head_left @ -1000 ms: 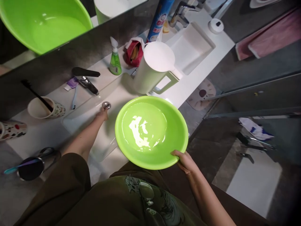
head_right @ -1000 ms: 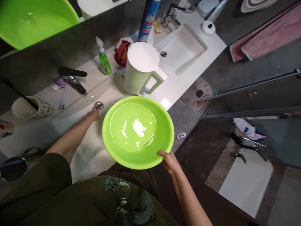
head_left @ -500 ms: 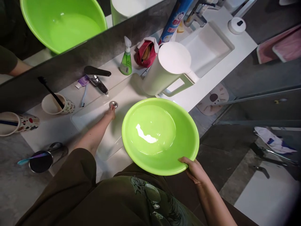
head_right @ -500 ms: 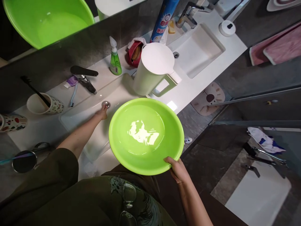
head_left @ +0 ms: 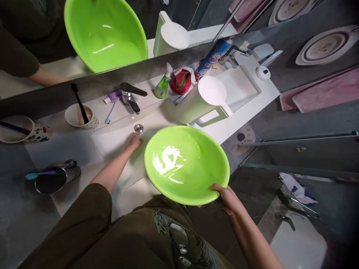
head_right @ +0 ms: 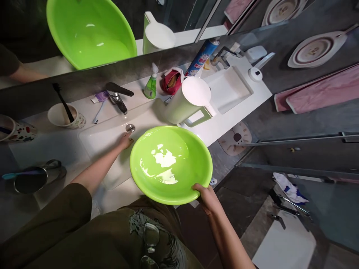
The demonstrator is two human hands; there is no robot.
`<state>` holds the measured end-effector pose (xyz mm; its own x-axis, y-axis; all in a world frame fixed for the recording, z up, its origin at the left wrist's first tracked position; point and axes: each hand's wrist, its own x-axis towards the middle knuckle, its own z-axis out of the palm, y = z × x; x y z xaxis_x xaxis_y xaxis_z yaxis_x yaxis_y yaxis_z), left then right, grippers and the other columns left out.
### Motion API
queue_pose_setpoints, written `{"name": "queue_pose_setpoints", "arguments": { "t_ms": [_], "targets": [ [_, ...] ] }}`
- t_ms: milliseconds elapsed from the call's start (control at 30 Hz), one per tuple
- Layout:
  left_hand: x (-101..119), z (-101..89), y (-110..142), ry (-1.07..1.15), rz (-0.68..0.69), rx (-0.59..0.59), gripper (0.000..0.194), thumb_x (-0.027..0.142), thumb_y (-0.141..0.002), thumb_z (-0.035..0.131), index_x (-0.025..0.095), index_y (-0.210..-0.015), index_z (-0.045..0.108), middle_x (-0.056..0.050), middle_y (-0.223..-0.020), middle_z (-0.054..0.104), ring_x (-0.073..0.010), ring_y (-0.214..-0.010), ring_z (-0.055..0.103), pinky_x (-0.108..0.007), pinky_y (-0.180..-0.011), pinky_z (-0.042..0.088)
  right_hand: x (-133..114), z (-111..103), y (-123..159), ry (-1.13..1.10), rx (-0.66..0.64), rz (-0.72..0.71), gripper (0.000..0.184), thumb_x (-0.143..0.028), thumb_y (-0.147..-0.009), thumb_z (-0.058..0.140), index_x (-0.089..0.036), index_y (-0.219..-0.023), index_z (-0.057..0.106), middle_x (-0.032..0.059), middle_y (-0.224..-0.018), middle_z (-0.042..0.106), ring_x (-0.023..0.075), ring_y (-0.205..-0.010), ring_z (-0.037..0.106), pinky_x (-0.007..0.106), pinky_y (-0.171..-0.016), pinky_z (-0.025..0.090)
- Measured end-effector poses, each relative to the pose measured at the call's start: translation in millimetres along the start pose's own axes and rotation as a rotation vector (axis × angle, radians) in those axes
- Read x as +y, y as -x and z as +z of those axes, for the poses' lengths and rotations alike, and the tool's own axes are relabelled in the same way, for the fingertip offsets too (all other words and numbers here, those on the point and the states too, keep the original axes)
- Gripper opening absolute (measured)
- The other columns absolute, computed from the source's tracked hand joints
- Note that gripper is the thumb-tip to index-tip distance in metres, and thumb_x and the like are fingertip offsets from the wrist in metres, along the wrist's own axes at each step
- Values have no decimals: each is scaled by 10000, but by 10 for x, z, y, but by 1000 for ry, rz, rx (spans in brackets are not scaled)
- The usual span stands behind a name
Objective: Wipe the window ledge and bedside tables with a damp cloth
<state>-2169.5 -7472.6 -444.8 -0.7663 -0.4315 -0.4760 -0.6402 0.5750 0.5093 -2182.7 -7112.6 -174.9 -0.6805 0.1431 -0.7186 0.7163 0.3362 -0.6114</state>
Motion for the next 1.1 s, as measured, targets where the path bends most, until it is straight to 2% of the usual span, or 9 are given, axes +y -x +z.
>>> {"name": "queue_pose_setpoints", "arguments": {
  "t_ms": [100,167,300,500,667,767,833,967,1100],
  "targets": [
    [-146,72,168,240,-55,43,568,299,-886,509,132,-1421,419,-172,-1323,591,-227,-1109,630,-290,-888,485,-129,107,63,23,-15,-4,159,-80,-499,608,-150,-641,601,62,-582,683,213,-561,650,265,-454,511],
    [-212,83,226,377,-104,70,535,285,-875,526,115,-1378,457,-167,-1223,646,-222,-1043,652,-279,-837,487,-201,168,100,48,-3,-3,157,-56,-522,598,-145,-651,598,51,-567,668,178,-509,614,248,-441,501],
    [-301,41,252,583,-193,136,497,264,-834,579,118,-1305,509,-183,-1266,611,-243,-1121,613,-290,-868,457,-310,228,167,95,21,0,149,-33,-577,575,-144,-675,592,32,-552,645,135,-452,565,221,-426,492],
    [-400,22,246,773,-270,184,507,249,-745,655,162,-1229,534,-173,-1245,607,-260,-1126,592,-313,-868,436,-412,199,275,127,21,-1,218,-11,-596,574,-142,-769,596,20,-554,640,145,-454,589,222,-432,510],
    [-441,23,304,878,-300,160,526,221,-692,687,171,-1193,533,-122,-1018,677,-240,-947,647,-287,-721,455,-455,119,319,120,54,1,253,-6,-595,558,-130,-812,597,12,-534,627,146,-435,582,216,-404,494],
    [-469,25,359,919,-315,127,521,223,-670,705,185,-1162,540,-56,-802,668,-212,-759,650,-280,-635,444,-451,-9,285,120,59,-18,207,-10,-589,572,-133,-756,585,7,-504,600,135,-394,542,219,-376,474],
    [-487,31,392,943,-329,108,498,226,-660,715,190,-1128,549,-27,-726,643,-196,-670,632,-282,-601,437,-424,-138,223,110,35,-43,208,-8,-570,579,-132,-736,585,16,-505,600,152,-420,569,230,-392,494],
    [-492,51,440,1011,-361,93,396,237,-667,713,193,-1027,555,-21,-726,636,-175,-625,621,-281,-585,456,-280,-487,-22,50,7,-75,273,-12,-521,580,-125,-767,615,67,-605,671,242,-653,704,267,-531,593],
    [-438,59,501,1085,-390,88,314,243,-659,721,192,-911,539,-21,-744,640,-159,-628,624,-277,-590,487,-55,-918,-379,-68,71,-79,292,-29,-490,559,-145,-750,622,52,-596,683,259,-704,724,295,-593,630]
  ]
}}
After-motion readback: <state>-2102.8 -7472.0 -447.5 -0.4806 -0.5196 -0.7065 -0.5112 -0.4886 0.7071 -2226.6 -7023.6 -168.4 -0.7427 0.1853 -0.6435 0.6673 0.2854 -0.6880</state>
